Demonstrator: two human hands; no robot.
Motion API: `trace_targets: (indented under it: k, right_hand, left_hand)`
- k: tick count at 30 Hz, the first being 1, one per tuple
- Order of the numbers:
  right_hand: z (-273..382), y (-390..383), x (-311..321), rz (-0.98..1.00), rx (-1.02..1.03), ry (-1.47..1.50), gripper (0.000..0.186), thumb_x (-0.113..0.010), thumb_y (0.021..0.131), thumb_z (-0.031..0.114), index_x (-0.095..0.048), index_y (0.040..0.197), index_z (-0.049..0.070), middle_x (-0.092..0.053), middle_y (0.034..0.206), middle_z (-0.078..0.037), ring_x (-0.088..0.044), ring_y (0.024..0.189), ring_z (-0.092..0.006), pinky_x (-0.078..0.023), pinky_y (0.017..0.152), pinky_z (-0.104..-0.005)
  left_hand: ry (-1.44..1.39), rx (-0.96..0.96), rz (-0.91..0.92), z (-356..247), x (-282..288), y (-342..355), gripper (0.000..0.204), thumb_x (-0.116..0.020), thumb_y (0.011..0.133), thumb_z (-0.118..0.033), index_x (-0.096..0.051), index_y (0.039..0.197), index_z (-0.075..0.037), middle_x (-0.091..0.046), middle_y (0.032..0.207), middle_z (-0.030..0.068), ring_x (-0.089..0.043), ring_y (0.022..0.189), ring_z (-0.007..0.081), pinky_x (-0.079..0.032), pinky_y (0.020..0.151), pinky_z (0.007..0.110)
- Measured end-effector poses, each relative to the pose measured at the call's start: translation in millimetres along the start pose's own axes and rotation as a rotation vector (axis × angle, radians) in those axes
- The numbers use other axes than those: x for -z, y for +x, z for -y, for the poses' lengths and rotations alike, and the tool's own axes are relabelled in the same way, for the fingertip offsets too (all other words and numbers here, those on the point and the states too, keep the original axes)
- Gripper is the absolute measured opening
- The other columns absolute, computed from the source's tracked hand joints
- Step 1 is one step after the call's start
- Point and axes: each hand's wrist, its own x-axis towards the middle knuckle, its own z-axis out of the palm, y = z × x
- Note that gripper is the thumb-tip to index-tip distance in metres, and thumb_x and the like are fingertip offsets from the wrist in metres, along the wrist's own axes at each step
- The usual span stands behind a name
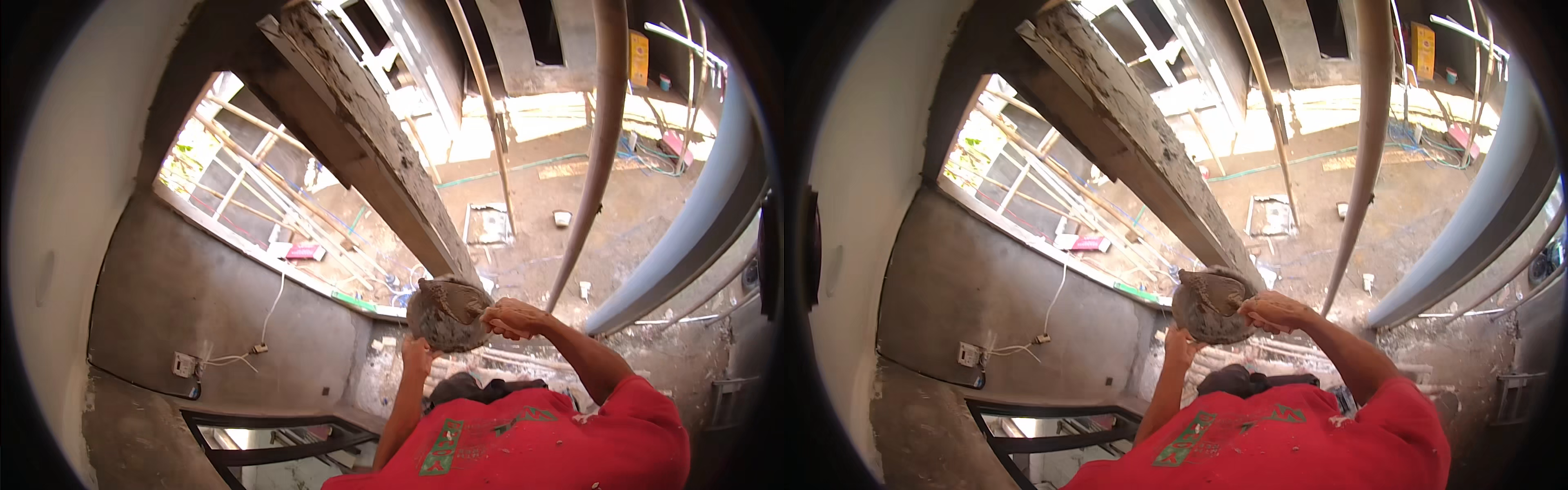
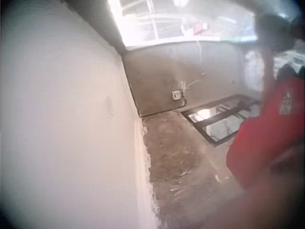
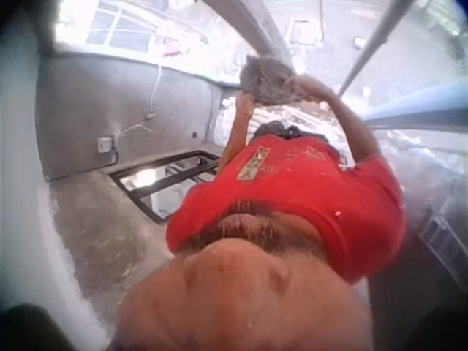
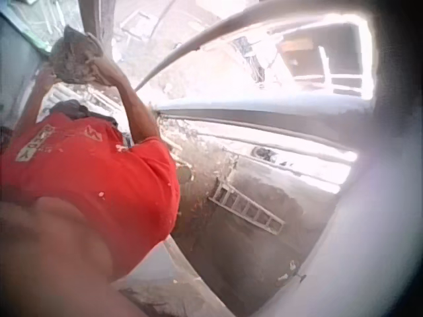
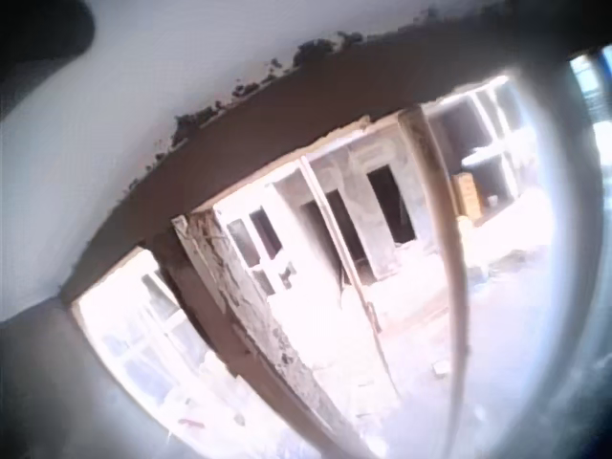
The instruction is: The person applies wet mortar to the inner edge of a concrete window frame using a trowel.
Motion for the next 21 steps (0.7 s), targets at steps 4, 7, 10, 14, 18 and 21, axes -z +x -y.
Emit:
trace_targets:
  k: [4,7,10,14,18,21]
  right_hand:
    - [45.3,9.9,7.5,-0.059,0.494,0.52,0.034,-0.041,0.086,0.023,-0.057,0.105,-0.001,-0.05,0.067,-0.004,-0.047,0.052,-0.0115,-0.04,0.044,-0.0267]
    - [123.2,-15.7,14.8,-0.411,1.003,0.642,0.036,-0.043,0.092,0.023,-0.055,0.117,0.0,-0.051,0.07,-0.003,-0.047,0.053,-0.0086,-0.04,0.046,-0.0239]
    - [199.6,-2.8,25.4,-0.806,1.415,0.887,0.035,-0.056,0.088,0.009,-0.053,0.123,0.007,-0.05,0.076,0.002,-0.045,0.058,-0.0045,-0.04,0.05,-0.0218]
    - [256.7,27.2,57.0,-1.257,1.652,0.905,0.041,-0.055,0.089,0.002,-0.044,0.127,0.007,-0.045,0.09,0.0,-0.04,0.064,-0.0048,-0.037,0.054,-0.0205]
    - [242.6,106.5,34.2,-1.086,1.289,0.324,0.035,-0.048,0.09,0.011,-0.043,0.123,0.001,-0.057,0.089,-0.021,-0.058,0.071,-0.03,-0.047,0.067,-0.0411]
    - [163.9,143.8,-26.0,-0.831,1.12,0.07,0.038,-0.053,0.083,0.012,-0.046,0.12,0.002,-0.062,0.09,-0.027,-0.064,0.088,-0.0433,-0.05,0.073,-0.0473]
  left_hand:
    - [0.034,-0.035,-0.046,1.6,15.7,-9.9,0.041,-0.046,0.069,0.01,-0.039,0.106,-0.006,-0.037,0.118,0.0211,-0.046,0.105,0.0422,-0.049,0.077,0.071]
    - [0.046,-0.01,-0.132,10.9,44.5,-21.9,0.03,-0.059,0.075,0.002,-0.047,0.101,-0.005,-0.042,0.115,0.0202,-0.049,0.105,0.0367,-0.052,0.082,0.06]
    - [0.573,-0.278,-0.123,46.5,140.3,-4.4,0.032,-0.079,0.071,-0.018,-0.056,0.087,-0.003,-0.054,0.105,0.0189,-0.054,0.101,0.0316,-0.052,0.082,0.047]
    - [0.535,-0.388,-0.174,53.8,159.7,-11.0,0.055,-0.091,0.049,-0.044,-0.061,0.078,-0.007,-0.065,0.083,0.0144,-0.061,0.09,0.0347,-0.048,0.081,0.044]
    - [1.249,-0.526,-0.181,41.5,133.6,-50.1,0.05,-0.088,0.058,-0.034,-0.061,0.086,-0.004,-0.065,0.088,0.0156,-0.062,0.091,0.0347,-0.05,0.083,0.044]
    - [1.544,-0.643,-0.3,36.3,167.4,-81.4,0.056,-0.091,0.052,-0.043,-0.064,0.08,-0.003,-0.066,0.081,0.015,-0.062,0.089,0.0367,-0.049,0.079,0.045]
